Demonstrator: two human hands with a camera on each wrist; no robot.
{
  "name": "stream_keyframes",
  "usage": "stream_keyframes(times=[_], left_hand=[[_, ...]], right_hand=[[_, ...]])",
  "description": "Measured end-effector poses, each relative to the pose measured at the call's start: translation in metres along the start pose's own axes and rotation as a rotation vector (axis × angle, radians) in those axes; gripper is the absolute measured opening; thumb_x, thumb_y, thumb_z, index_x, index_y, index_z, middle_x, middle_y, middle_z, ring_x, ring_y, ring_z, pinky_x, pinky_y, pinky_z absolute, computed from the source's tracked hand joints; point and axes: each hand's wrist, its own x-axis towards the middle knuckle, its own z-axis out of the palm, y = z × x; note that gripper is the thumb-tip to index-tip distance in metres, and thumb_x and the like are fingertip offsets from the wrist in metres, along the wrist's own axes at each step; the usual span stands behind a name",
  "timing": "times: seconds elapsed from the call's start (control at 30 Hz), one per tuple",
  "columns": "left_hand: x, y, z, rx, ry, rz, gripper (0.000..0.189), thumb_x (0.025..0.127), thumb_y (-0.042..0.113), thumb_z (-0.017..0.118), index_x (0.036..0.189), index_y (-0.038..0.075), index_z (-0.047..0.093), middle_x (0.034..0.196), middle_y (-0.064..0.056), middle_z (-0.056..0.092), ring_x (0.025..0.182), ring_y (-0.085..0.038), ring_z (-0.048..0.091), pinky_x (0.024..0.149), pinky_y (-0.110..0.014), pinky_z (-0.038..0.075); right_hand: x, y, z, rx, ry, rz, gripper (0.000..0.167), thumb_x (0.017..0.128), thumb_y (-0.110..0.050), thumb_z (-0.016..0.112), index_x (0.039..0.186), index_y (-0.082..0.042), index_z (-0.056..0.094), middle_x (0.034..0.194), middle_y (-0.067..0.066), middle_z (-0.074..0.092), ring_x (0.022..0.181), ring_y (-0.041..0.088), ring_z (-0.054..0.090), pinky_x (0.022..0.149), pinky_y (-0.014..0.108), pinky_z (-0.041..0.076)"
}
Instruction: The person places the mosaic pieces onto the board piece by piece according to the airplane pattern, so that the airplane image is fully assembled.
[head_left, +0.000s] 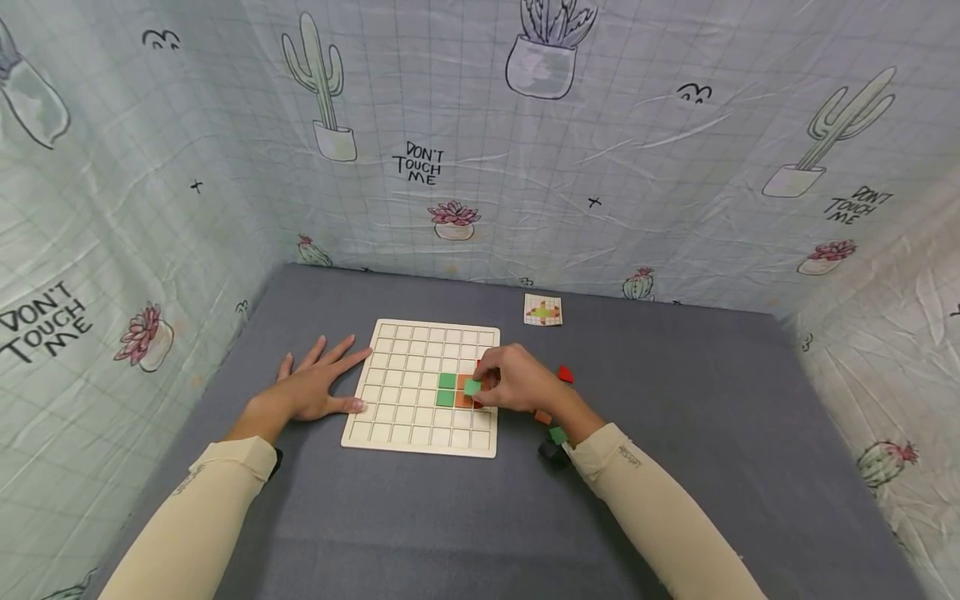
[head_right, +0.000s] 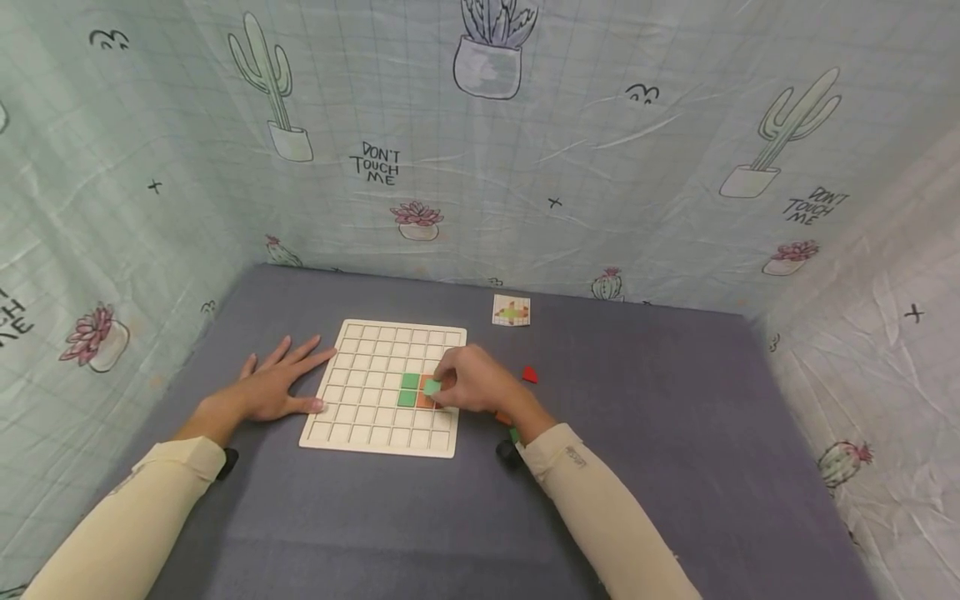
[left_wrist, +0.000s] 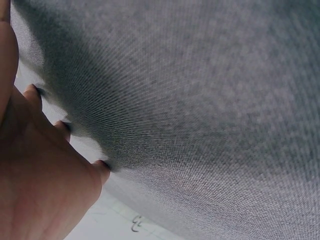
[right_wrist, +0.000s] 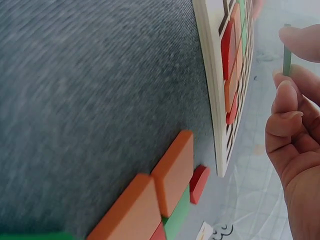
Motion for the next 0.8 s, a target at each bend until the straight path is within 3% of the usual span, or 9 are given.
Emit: stream_keyframes(times=[0.5,0.8], left_hand=[[0.003,-0.005,0.003,0.009,0.005,0.002,0.104,0.082,0.079,0.066,0.167,0.039,0.02,0.179,-0.005,0.003,0.162,-0.049,-0.004,0.117,-0.083,-0.003],[0.003,-0.002,0.001,0.053,-0.004,-0.01,0.101,0.086,0.073,0.067,0.167,0.037,0.02,0.179,-0.006,0.004,0.161,-0.051,0.0,0.116,-0.084,0.001]], right_hand=[[0.022,-0.011,0.01,0.04,-0.008,0.017,0.015,0.087,-0.012,0.083,0.1,-0.005,0.081,0.092,0.009,0.075,0.074,0.005,0.06,0.069,0.019,0.052],[0.035,-0.011,0.02,0.024,-0.006,-0.003,0.015,0.087,-0.014,0.084,0.098,-0.005,0.081,0.088,0.005,0.074,0.074,0.005,0.061,0.069,0.019,0.052]])
